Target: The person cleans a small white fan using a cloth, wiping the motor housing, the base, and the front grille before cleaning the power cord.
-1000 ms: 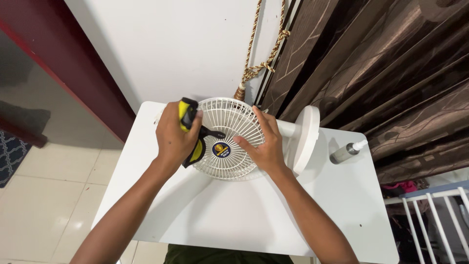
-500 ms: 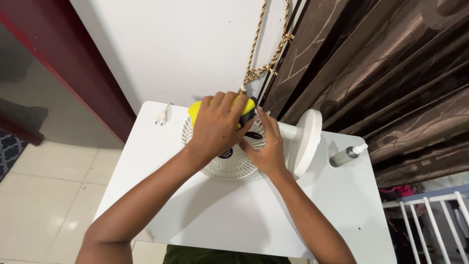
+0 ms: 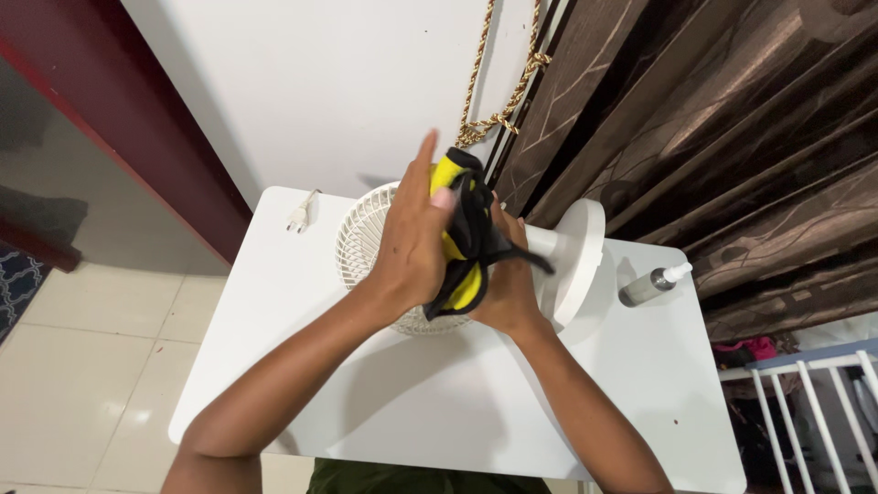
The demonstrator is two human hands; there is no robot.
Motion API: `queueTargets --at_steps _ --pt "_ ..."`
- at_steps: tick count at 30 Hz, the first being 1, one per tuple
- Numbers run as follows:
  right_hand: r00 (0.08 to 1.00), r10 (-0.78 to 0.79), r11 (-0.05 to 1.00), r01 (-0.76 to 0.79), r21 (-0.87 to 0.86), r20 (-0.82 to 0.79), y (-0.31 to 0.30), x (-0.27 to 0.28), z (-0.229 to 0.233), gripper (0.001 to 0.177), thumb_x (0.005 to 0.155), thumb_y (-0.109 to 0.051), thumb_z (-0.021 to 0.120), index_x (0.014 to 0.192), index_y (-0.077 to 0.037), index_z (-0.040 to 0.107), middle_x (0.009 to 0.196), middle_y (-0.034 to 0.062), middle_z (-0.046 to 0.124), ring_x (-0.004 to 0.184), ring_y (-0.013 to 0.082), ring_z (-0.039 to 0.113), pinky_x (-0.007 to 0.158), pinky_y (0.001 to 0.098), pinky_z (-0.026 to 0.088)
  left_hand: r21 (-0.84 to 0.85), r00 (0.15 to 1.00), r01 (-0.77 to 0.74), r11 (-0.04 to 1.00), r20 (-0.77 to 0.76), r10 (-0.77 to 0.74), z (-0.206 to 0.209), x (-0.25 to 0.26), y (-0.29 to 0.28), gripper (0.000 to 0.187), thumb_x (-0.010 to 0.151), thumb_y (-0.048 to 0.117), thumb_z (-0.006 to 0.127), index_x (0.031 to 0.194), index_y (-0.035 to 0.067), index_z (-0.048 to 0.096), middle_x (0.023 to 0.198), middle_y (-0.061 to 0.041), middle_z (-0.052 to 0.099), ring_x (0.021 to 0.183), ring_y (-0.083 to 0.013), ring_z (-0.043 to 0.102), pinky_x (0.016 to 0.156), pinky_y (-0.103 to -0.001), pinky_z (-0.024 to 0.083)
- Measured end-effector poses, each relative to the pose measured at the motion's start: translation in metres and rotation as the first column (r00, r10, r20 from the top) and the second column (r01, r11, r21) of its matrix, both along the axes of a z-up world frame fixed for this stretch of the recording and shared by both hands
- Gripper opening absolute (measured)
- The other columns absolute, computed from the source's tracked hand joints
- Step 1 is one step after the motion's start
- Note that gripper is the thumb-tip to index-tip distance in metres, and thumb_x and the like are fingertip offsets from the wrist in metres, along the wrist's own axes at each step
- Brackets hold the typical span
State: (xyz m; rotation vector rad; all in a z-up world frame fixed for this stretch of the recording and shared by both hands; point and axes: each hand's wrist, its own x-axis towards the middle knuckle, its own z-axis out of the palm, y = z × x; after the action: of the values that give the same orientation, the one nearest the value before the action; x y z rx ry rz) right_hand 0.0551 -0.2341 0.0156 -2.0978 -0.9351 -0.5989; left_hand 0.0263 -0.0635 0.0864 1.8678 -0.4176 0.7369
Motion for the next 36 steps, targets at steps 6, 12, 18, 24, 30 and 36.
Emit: queueTargets --at_steps 6,12,18,24,30,36 --pt "0.983 -0.069 0.992 0.085 -0.088 0.17 -0.005 -0.014 0.003 0.134 0.047 -0.056 0.089 0.152 -0.002 0.026 0.158 0.025 0.027 0.149 0.0442 0.024 0.121 0.058 0.01 -0.147 0.999 0.045 0.988 -0.016 -0.048 -0.019 -0.001 -0.009 0.065 0.105 0.014 0.035 0.164 -0.004 0.016 0.172 -0.03 0.019 0.153 -0.0378 0.038 0.128 -0.042 0.03" --pt "0.856 0.502 0.841 -0.451 0.299 -0.12 -0.013 -0.042 0.003 0.101 0.089 -0.04 0.074 0.163 0.001 0.018 0.167 0.0151 0.03 0.158 0.0298 0.032 0.133 0.0426 0.027 -0.411 0.959 0.237 0.88 -0.044 -0.279 -0.016 -0.01 -0.035 0.058 0.112 0.017 0.048 0.161 0.0 0.021 0.146 -0.022 0.039 0.138 -0.0279 0.047 0.12 -0.038 0.039" --pt "0.896 0.074 0.838 0.182 0.514 -0.438 -0.028 -0.039 -0.004 0.045 0.099 -0.006 0.059 0.143 0.002 0.054 0.117 0.013 0.064 0.095 0.018 0.06 0.08 0.0302 0.051 0.033 0.939 0.34 0.94 -0.073 -0.337 -0.01 -0.018 -0.032 0.041 0.116 0.015 0.044 0.155 0.003 0.046 0.15 -0.02 0.05 0.143 -0.0327 0.049 0.123 -0.042 0.04" --pt "0.974 0.01 0.808 0.124 0.575 -0.225 -0.095 -0.02 0.011 0.03 0.098 -0.007 0.068 0.127 -0.001 0.065 0.111 0.0034 0.071 0.092 0.0065 0.067 0.076 0.0223 0.055 0.321 0.996 0.084 0.943 0.01 -0.092 0.007 0.015 0.013 0.071 0.102 0.043 0.056 0.153 -0.003 0.043 0.134 -0.019 0.066 0.126 -0.036 0.06 0.112 -0.047 0.043" --pt "0.867 -0.186 0.855 0.374 0.359 -0.462 -0.14 -0.025 0.053 0.031 0.097 -0.009 0.07 0.127 0.0 0.067 0.117 0.0069 0.073 0.107 0.0134 0.069 0.095 0.0312 0.055 0.611 0.943 -0.081 0.788 -0.209 0.259 0.011 0.047 0.056 0.095 0.081 0.07 0.075 0.141 -0.001 0.055 0.13 -0.027 0.062 0.124 -0.0406 0.057 0.1 -0.053 0.048" --pt "0.669 0.09 0.757 0.435 0.487 -0.738 -0.151 0.002 0.044 0.031 0.102 -0.015 0.06 0.128 0.001 0.064 0.121 0.0069 0.07 0.114 0.0131 0.064 0.1 0.0289 0.051 0.471 0.769 0.074 0.879 -0.588 0.25 0.008 0.046 0.047 0.087 0.065 0.074 0.075 0.119 0.006 0.074 0.099 -0.017 0.079 0.09 -0.0304 0.079 0.087 -0.046 0.061"
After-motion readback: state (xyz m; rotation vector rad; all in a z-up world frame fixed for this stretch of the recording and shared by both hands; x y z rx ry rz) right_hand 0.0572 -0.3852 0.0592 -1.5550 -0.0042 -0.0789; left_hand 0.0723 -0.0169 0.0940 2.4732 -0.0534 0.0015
